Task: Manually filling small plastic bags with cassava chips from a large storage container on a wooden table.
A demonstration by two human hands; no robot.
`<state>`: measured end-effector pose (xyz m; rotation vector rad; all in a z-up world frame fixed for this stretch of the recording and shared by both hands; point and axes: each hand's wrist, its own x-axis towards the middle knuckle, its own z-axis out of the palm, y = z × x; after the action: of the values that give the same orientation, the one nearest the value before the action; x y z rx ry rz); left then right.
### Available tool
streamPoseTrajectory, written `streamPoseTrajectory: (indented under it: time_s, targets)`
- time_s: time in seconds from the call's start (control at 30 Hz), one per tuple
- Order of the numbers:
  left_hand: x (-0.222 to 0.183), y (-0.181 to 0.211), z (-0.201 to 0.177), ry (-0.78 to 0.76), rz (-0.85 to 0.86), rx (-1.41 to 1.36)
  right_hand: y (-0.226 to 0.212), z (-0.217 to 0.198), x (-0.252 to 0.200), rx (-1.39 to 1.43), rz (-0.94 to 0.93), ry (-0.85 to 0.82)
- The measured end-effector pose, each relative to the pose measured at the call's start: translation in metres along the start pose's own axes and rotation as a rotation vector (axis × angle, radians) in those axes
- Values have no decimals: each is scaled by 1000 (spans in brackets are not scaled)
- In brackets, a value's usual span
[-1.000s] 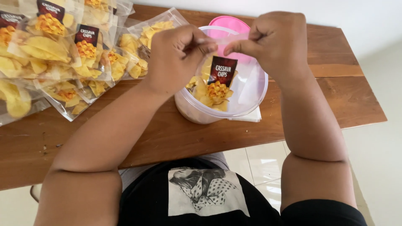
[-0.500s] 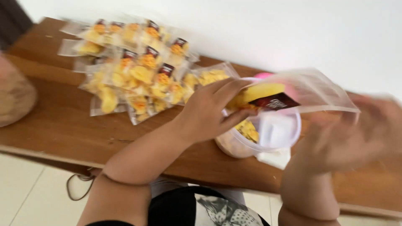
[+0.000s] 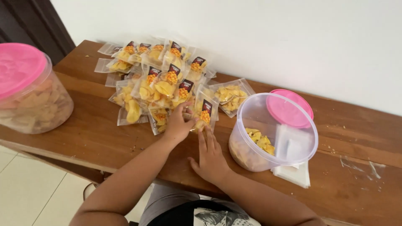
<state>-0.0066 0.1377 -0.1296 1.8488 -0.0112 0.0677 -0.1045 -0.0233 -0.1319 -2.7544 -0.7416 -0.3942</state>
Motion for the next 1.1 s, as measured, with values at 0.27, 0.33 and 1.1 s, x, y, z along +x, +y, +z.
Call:
streamPoseTrajectory:
  time_s: [0.27,0.33,1.1]
  targets:
    - [10,-18,41,-23,483,882,19,-5,26,-172,275,-618]
    - [3,-35,44,100,723,1054,20,-5,26,-187,255,-648]
    - [-115,32,38,-415,189,677,192,-126,-133,-16,1201,-1]
